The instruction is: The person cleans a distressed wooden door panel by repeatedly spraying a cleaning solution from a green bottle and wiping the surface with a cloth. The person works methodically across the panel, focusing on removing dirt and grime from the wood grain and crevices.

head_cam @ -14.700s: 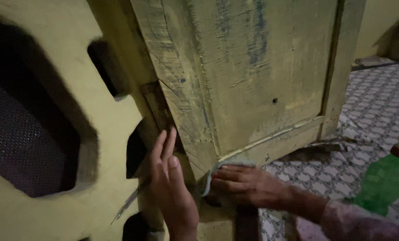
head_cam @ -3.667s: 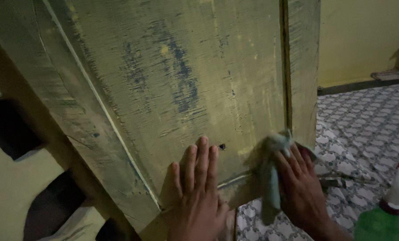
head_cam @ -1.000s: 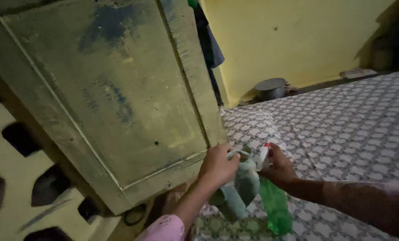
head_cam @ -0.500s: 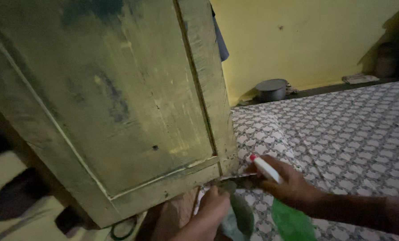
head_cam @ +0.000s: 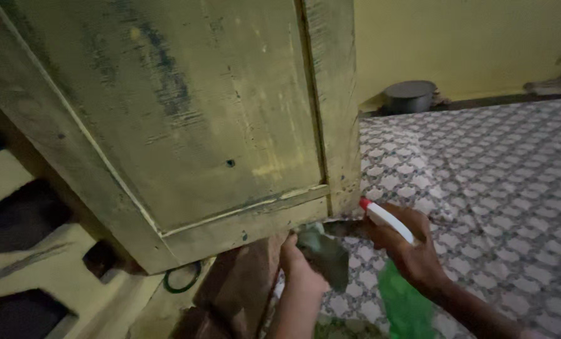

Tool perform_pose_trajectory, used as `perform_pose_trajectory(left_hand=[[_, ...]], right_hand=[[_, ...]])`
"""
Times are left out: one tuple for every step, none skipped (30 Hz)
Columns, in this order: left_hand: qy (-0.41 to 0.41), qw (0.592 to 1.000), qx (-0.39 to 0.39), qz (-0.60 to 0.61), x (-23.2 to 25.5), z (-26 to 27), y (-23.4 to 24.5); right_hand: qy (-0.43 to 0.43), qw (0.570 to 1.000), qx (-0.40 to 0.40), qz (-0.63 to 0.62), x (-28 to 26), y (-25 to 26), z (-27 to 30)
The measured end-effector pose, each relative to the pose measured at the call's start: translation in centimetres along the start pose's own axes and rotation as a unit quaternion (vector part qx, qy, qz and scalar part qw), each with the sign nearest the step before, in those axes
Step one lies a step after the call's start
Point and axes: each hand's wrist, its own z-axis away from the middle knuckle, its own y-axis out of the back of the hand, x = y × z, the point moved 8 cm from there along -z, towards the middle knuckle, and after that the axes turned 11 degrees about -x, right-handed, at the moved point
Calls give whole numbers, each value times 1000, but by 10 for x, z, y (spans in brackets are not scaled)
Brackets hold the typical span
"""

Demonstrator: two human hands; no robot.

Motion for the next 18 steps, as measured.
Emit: perform_pose_trajectory(left_hand=[[-4,1000,-9,21,-3,-5,1],[-12,999,-16,34,-3,-9,2],[-26,998,-25,51,-4,-12,2],[-42,996,-36,63,-2,-14,0],[-76,992,-53,81,0,-14,-5],[-67,993,-49,89,-4,-12,-7],[-59,992,-45,98,-8,-7,-9],[-50,992,-42,106,-11,-3,-13],[-48,992,-36,110,-11,1,-16],[-46,992,-31,114,-11,4,-18],[-43,992,-24,120,-13,6,-19],[-52,990,-49,120,-10,5,-23],[-61,988,-74,121,-8,4,-27],[-69,985,-98,122,-6,4,-30],[-50,989,-75,119,-6,2,-26],[-30,991,-53,117,-7,0,-22],[-8,993,-30,114,-9,0,-17],[-17,993,-41,111,-5,-1,-16]], right_hand=[[-1,999,-9,50,-7,-5,6],[-2,995,-18,99,-13,-11,11],[-3,988,-27,151,-18,-16,16],[1,992,-20,121,-19,-22,20],[7,996,-14,91,-19,-29,23],[12,998,-8,61,-19,-34,27],[3,999,-14,51,-16,-38,30],[-7,999,-20,41,-13,-42,34],[-18,999,-27,31,-10,-45,35],[22,998,-48,33,-14,-52,35],[61,995,-69,36,-19,-57,35],[99,990,-91,39,-24,-63,36],[84,991,-89,49,-22,-63,36],[69,992,-87,60,-20,-64,36],[57,992,-85,68,-19,-67,34],[59,992,-88,69,-21,-68,34],[60,992,-90,69,-23,-68,35],[61,992,-91,70,-26,-68,36]])
